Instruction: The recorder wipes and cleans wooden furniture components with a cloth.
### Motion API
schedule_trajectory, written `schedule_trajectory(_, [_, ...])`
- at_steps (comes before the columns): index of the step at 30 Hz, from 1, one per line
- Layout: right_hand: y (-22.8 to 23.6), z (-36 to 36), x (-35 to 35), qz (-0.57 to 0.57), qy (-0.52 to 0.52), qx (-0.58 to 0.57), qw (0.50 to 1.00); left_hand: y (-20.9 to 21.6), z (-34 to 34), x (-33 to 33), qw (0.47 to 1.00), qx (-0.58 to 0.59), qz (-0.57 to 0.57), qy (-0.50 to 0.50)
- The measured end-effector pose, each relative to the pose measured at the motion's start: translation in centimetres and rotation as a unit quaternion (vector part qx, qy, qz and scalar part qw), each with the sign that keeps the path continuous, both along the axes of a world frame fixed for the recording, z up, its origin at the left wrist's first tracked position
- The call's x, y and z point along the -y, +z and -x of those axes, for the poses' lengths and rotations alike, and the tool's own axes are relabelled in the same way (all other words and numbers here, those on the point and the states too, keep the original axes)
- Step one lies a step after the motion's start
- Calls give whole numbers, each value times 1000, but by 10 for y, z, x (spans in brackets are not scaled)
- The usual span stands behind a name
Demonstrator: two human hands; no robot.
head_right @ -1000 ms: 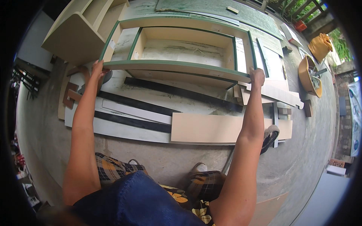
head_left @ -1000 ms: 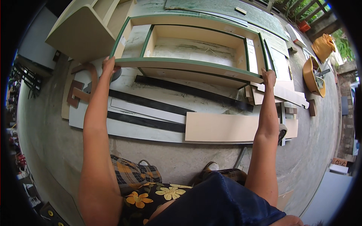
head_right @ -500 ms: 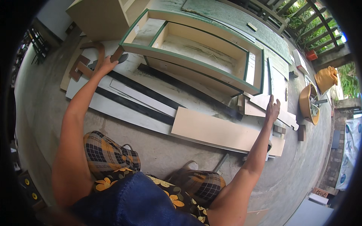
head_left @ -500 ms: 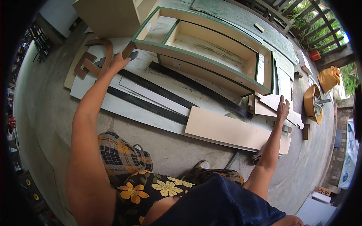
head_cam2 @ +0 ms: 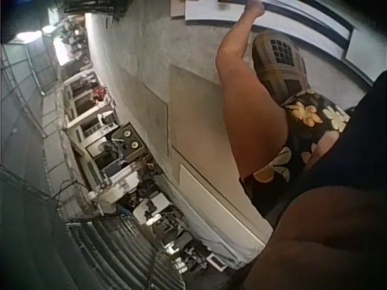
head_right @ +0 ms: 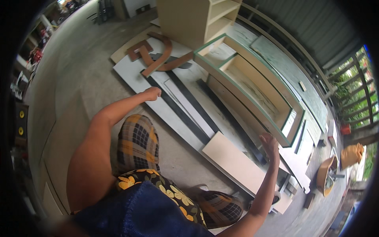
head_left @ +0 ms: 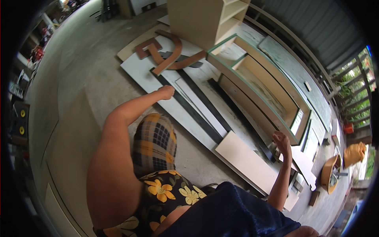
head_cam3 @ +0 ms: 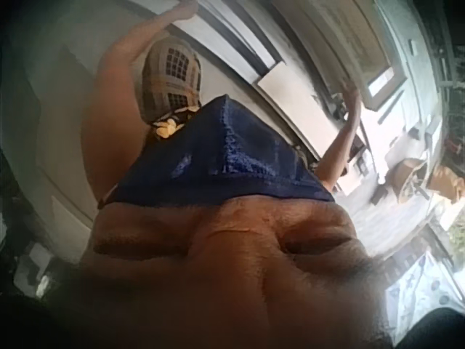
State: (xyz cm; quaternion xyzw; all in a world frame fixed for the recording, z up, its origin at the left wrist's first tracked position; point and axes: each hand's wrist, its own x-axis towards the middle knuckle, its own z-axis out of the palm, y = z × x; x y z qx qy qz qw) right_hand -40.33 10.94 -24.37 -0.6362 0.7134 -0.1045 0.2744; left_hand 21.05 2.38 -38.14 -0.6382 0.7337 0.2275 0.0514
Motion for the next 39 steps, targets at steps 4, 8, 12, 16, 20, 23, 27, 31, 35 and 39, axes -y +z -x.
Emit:
schedule_trajectory(4, [-9,-54,0,-31,108,42,993,0,-39,-42,999,-12,-15,39])
schedule_trajectory(8, [-7,-98,-9,-23,196,22,980,-37,-66,-45,991,-53,49,110])
schedule_trajectory(12, [-12,-119,-25,-89,178,53,979,-51,-63,-33,979,-49,69,188])
schedule_trajectory(16, [-23,-134,-45,-139,175,57,973,-58,-75,-35,977,-43,139,155])
schedule_trajectory(20, [-44,-125,-68,-184,172,71,965,-63,-66,-35,963,-43,204,173])
schedule_trajectory(23, [-48,-116,-78,-210,144,71,964,-73,-71,-35,952,-40,235,192])
schedule_trajectory(27, [-54,-104,-83,-221,98,67,968,-81,-62,-30,948,-28,257,185])
schedule_trajectory(31, [-53,-100,-84,-211,76,79,971,-86,-63,-24,939,-25,306,157])
schedule_trajectory(35, [-44,-93,-87,-213,60,74,972,-80,-42,-14,937,-27,326,122])
schedule_trajectory(39, [-39,-93,-89,-211,46,71,974,-78,-47,-10,936,-30,335,109])
